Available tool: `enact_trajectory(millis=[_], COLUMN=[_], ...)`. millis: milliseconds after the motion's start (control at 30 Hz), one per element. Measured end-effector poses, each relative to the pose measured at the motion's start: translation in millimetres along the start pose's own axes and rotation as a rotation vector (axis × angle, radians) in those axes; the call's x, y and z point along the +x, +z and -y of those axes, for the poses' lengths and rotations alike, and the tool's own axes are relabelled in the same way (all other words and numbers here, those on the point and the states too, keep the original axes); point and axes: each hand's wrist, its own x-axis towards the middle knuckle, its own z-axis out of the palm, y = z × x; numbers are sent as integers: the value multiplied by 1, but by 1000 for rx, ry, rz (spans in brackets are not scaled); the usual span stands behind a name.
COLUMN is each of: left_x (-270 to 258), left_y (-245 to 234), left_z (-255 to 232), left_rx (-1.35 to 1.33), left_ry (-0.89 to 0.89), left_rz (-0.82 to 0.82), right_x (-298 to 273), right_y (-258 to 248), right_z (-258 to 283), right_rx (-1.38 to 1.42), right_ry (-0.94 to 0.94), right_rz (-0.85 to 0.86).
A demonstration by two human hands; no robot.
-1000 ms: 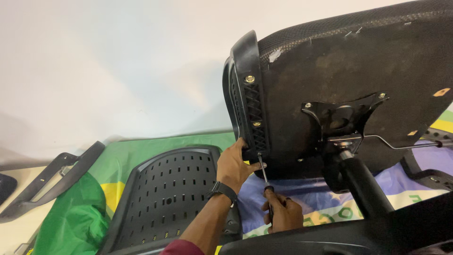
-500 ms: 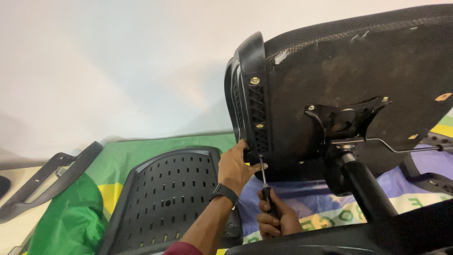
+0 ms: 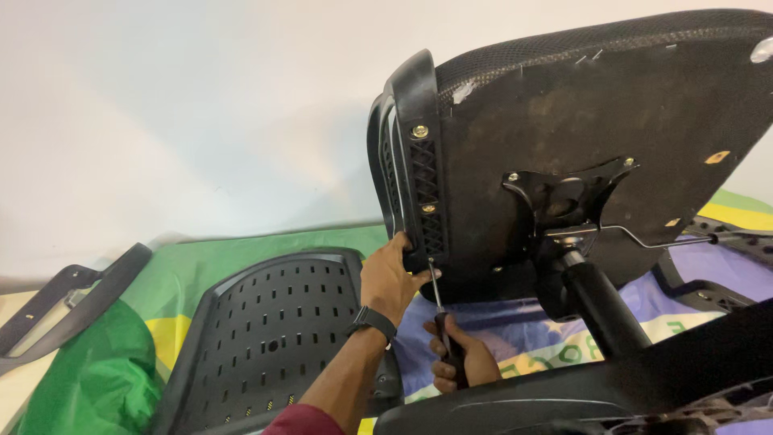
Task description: The person uses a screwdriver to tighten multiple screws on the underside of an office chair base, securing the seat to the frame. The chair is inverted on a patterned cloth while the person works on the attachment points.
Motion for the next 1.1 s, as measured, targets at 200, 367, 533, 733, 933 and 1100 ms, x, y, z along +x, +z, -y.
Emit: enact_trajectory(millis=[200,367,533,733,933,1100], left_x=[-2,-6,-34,-65,-103,-196], left_y=[1,1,19,19,18,46], left_z=[2,3,11,24,59,58], left_rx=[-14,-27,43,-102,-421,-903], left_ry=[27,35,231,170,-38,-166], left_rz=[-56,-24,-256,-240,-302,-661], right_x=[1,-39,-107,-146,-171,-224], right_y=[-17,-5,-12,-28,-71,-151], right_z=[4,5,-4,-17,-13,5], right_rx=[198,-139,-428,-597,-633,-752], right_ry=[62,-46,-110,-108,-62,-86], right_rz=[262,-73,-151,59,-14,52])
